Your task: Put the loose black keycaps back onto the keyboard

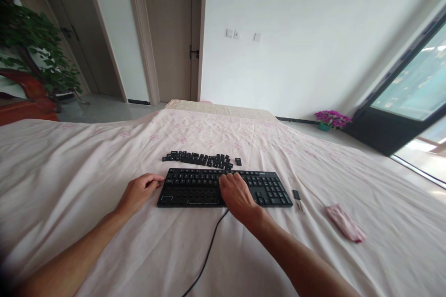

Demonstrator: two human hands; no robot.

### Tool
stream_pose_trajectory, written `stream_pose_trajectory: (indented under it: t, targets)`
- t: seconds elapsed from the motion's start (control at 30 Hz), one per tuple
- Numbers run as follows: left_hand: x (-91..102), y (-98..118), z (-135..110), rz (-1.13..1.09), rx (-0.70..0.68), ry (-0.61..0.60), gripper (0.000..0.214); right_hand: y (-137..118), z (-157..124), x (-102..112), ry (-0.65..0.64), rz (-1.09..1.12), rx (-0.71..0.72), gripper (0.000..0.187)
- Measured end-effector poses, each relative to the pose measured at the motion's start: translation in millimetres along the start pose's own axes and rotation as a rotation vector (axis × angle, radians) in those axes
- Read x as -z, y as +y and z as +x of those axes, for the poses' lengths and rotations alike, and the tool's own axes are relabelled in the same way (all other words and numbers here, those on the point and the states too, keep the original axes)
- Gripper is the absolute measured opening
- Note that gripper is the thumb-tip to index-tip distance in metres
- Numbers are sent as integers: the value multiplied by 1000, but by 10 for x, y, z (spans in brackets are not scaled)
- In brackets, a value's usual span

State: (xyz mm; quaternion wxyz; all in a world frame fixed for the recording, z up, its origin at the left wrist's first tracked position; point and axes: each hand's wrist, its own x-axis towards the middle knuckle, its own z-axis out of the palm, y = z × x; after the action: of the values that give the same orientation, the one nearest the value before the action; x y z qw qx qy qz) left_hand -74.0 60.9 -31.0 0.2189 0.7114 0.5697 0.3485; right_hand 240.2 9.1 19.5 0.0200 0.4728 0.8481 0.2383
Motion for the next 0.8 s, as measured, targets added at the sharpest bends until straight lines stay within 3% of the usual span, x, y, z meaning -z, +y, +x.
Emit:
stream_pose_trajectory:
  t: [0.17, 0.33, 0.43, 0.53, 0.8]
  targets:
    - [11, 22, -4, -12, 3, -1, 30, 34, -21, 80, -44, 63, -13, 29]
    - [12, 17, 8, -15, 0, -10, 30, 411, 188, 75, -52, 288, -199, 34]
    - [9, 8, 16, -9, -1, -8, 31, 644, 471, -26, -45, 393, -396, 34]
    - [12, 15, 15, -14, 5, -12, 31, 794, 792, -173, -125, 428, -531, 31]
    - [19, 43, 9, -24, 21, -19, 30, 888, 1255, -557, -208, 424, -623, 25]
